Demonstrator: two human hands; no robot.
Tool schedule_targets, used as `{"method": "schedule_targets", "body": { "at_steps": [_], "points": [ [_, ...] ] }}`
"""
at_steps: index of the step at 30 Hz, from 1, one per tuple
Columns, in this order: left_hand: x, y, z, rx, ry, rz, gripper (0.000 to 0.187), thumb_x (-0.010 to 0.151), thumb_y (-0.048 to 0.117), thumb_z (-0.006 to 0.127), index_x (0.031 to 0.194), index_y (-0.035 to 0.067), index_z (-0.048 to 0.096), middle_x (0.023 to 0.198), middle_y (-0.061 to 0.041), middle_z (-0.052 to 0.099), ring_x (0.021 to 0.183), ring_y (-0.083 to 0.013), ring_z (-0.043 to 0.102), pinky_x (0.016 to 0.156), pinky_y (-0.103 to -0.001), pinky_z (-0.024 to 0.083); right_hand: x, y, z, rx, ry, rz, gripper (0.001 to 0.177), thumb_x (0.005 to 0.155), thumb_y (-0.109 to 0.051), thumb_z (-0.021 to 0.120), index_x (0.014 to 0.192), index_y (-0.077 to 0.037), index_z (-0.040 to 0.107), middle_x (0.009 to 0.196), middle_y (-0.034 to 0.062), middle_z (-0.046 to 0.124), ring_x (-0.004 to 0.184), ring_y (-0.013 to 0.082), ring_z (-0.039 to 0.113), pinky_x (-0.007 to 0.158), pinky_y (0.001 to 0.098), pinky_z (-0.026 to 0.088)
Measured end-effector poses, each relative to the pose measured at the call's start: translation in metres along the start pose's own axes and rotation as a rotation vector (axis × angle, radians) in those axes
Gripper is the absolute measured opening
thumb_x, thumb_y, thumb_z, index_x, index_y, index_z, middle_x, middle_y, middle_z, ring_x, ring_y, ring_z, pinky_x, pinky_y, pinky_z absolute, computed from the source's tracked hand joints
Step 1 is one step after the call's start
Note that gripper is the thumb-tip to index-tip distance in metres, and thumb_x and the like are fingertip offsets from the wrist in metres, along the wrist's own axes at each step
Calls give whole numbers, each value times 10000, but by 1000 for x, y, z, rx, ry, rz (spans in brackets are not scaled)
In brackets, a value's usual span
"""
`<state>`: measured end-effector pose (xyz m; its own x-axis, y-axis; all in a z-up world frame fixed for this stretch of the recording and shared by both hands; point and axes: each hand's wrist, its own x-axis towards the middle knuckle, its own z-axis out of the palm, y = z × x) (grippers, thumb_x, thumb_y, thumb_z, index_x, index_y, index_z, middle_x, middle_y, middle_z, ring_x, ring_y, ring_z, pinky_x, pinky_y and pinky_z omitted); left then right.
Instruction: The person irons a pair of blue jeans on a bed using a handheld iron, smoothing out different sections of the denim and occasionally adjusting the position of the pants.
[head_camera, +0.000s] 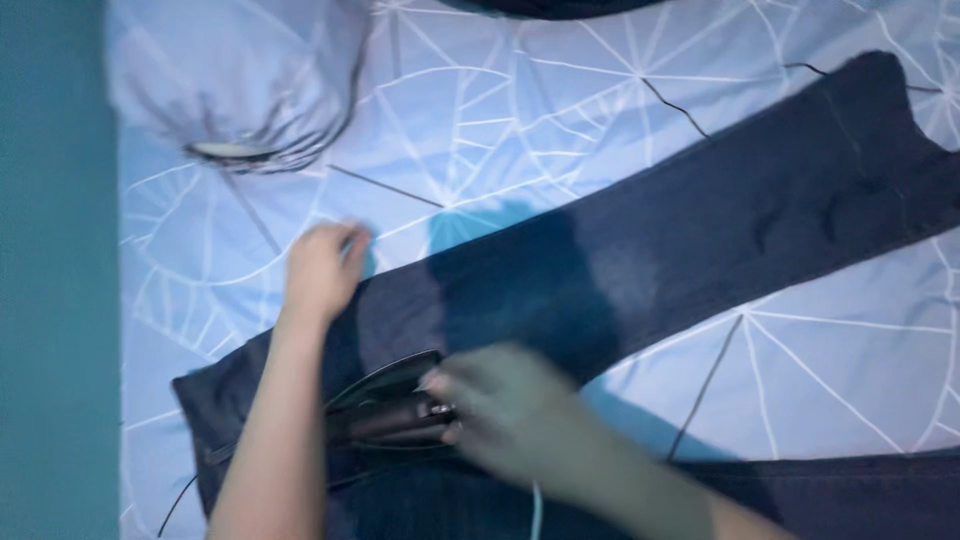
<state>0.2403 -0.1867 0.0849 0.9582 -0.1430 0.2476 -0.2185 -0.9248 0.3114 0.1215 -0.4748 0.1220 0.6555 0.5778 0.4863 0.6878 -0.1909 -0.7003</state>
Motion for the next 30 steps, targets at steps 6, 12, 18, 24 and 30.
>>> {"method": "schedule_targets", "body": {
  "at_steps": [6,12,18,24,30],
  "points": [
    [-177,-4,-62,71,285,-284,247,814,-12,549,997,86,682,995,-163,677,942,-357,634,836,-437,493,50,-41,102,-525,-525,125,536,803,-124,600,1326,-65,497,980,180,608,940,343,563,876,468,399],
    [-238,-81,-90,-175,222,-820,393,954,-1,448,1261,159,636,1154,-189,625,1097,-350,556,944,-402,452,72,-46,147,-465,-587,81,202,856,-156,570,1042,-75,565,939,123,653,907,286,630,810,404,493],
    [-283,-102,-39,111,103,-463,447,921,176,488,1365,155,537,1516,-204,320,1404,-357,281,1112,-551,184,40,10,98,-784,-841,191,320,756,-380,682,988,-190,570,595,78,616,531,283,634,455,434,490],
    [-284,-110,-39,55,134,-485,430,953,246,484,1373,162,513,1537,-199,273,1433,-339,231,1124,-600,130,-1,87,-21,-1028,-770,-36,669,557,-488,712,1167,-230,618,804,77,719,530,230,668,459,385,533],
    [-259,-21,-42,139,268,-461,362,821,219,571,1147,65,596,1315,-198,490,1291,-380,398,1052,-637,235,16,60,9,-1076,-1115,247,611,684,-472,688,1261,-306,577,780,40,695,639,218,686,590,378,555]
  ]
}}
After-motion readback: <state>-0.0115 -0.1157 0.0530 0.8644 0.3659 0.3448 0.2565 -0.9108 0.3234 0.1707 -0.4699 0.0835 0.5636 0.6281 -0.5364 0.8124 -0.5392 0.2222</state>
